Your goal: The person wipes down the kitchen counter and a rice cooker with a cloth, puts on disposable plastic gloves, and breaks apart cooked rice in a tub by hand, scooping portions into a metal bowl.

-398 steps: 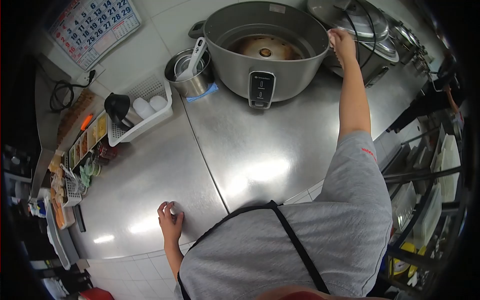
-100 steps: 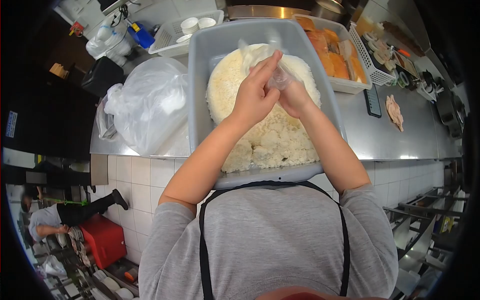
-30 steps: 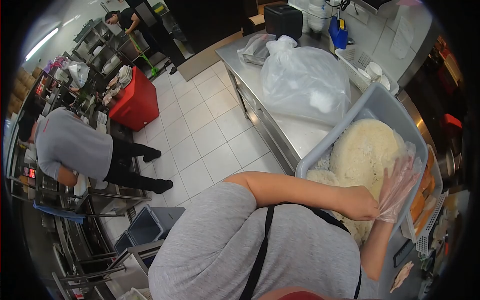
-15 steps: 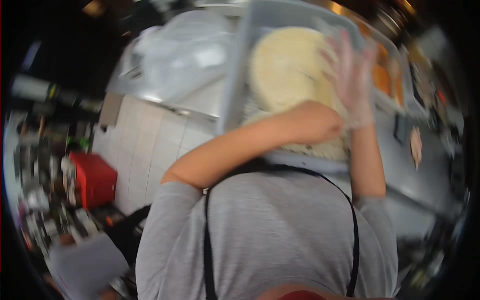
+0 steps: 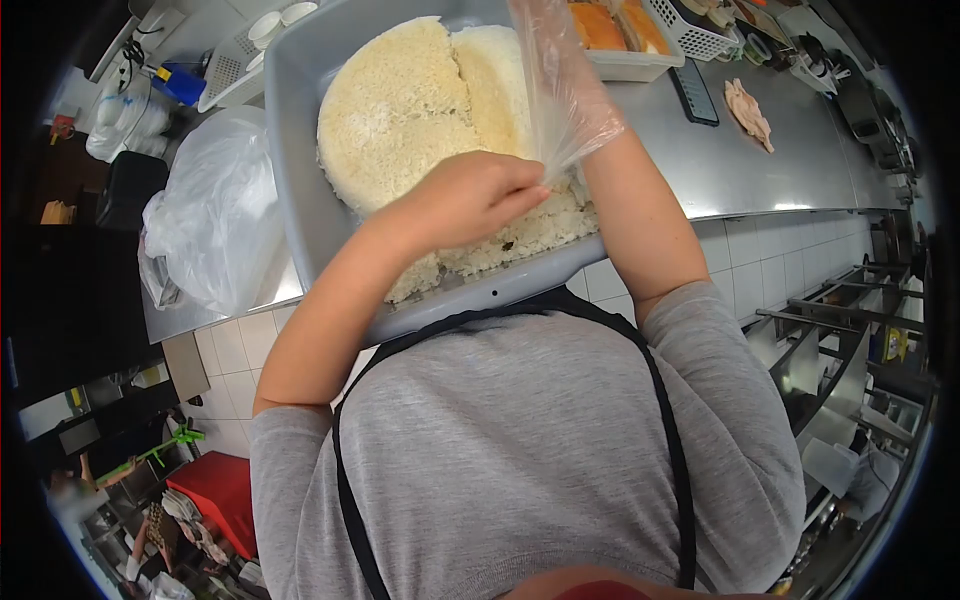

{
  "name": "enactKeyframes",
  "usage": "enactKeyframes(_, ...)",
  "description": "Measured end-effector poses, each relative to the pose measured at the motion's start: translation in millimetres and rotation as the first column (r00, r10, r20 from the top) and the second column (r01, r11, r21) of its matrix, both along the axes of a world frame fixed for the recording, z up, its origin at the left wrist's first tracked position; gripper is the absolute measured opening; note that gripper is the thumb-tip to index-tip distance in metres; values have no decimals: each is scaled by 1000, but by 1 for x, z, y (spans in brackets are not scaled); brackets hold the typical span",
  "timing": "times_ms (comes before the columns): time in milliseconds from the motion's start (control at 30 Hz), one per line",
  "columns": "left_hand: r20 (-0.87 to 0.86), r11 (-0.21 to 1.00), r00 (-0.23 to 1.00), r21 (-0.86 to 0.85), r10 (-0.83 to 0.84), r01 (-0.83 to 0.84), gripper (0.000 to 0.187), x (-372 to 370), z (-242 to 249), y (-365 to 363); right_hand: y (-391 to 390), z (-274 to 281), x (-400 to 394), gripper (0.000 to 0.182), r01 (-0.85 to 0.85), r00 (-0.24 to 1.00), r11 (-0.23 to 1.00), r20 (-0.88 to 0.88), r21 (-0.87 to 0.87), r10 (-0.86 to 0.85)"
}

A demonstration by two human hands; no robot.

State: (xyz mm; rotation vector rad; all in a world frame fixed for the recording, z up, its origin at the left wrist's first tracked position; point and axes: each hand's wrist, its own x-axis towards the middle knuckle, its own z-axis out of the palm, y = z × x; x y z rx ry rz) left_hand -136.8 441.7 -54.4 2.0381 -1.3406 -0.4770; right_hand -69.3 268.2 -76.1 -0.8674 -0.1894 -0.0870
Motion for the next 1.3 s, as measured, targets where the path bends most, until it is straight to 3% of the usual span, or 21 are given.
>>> enactKeyframes(33, -81, 991, 997, 132, 15, -4, 29, 8, 2, 1, -6, 6, 4, 76, 30, 999, 1000, 32, -1, -30)
enactKeyframes(67, -77, 991, 997, 132, 13, -3, 29, 19, -2, 2, -13, 12, 8, 75, 59, 996, 998, 64, -3, -59)
enactKeyframes(133, 106, 997, 994, 78, 9, -17, 26, 38, -17, 3, -28, 23, 13, 75, 111, 987, 994, 120, 8, -111)
enactKeyframes(167, 109, 997, 994, 75, 11, -19, 26, 43, -24, -2, -35, 28, 16, 75, 133, 980, 991, 146, 3, -132)
enactKeyframes(233, 310, 989, 940, -71, 145, -129, 29, 49, -37, -20, -45, 34, 16, 75, 163, 970, 987, 184, -13, -157)
enactKeyframes(367, 570, 991, 816, -132, 95, -23, 28, 45, -59, -53, -40, 33, 12, 74, 266, 956, 941, 185, -209, -229)
enactKeyframes(433, 542, 990, 834, -135, 99, -31, 23, 53, -59, -58, -34, 24, 14, 73, 277, 949, 916, 232, -290, -213)
enactKeyframes(500, 401, 948, 877, -275, 264, -160, 16, 67, -51, -51, -32, 22, 17, 72, 288, 940, 886, 285, -363, -188)
enactKeyframes(533, 201, 905, 898, -262, 390, -335, 9, 68, -41, -43, -34, 22, 13, 72, 292, 935, 877, 306, -383, -178)
enactKeyframes(567, 210, 904, 894, -259, 397, -340, 9, 75, -36, -28, -34, 23, 12, 73, 292, 931, 867, 327, -404, -161)
enactKeyframes(633, -39, 800, 857, -339, 514, -496, 10, 90, -28, 6, -30, 24, 11, 65, 261, 943, 897, 291, -356, -159)
enactKeyframes(667, -29, 795, 850, -339, 526, -504, 10, 98, -29, 20, -28, 25, 10, 57, 236, 955, 920, 250, -313, -160)
enactKeyframes(700, -153, 729, 818, -386, 554, -566, 12, 105, -34, 34, -27, 23, 9, 57, 223, 956, 925, 255, -307, -146)
enactKeyframes(733, -275, 655, 777, -423, 566, -627, 15, 109, -37, 44, -25, 22, 8, 64, 192, 962, 840, 265, -507, -60)
enactKeyframes(767, -267, 647, 771, -425, 578, -633, 15, 110, -42, 51, -22, 21, 8, 76, 166, 965, 711, 261, -683, 25)
enactKeyframes(833, -556, 512, 621, -361, 553, -779, 13, 109, -46, 60, -9, 25, 5, 73, 86, 982, 687, 176, -721, 63)
enactKeyframes(900, -572, 475, 569, -324, 591, -818, 13, 110, -48, 67, 2, 14, 7, 68, 128, 979, 557, 193, -820, 60)
enactKeyframes(1033, -695, 344, 427, -267, 578, -900, 15, 118, -53, 77, 19, 5, 5, 74, 54, 986, 640, 142, -767, 87)
enactKeyframes(1100, -710, 334, 427, -277, 561, -901, 16, 120, -55, 80, 29, 4, 0, 78, -33, 999, 482, -8, -876, 54)
enactKeyframes(1233, -733, 387, 493, -332, 468, -860, 16, 117, -49, 81, 42, -17, 0, 73, -95, 995, 532, -56, -841, 88)
enactKeyframes(1300, -716, 461, 530, -320, 454, -828, 15, 116, -45, 86, 36, -21, 9, 61, 64, 998, 464, 57, -883, -29)
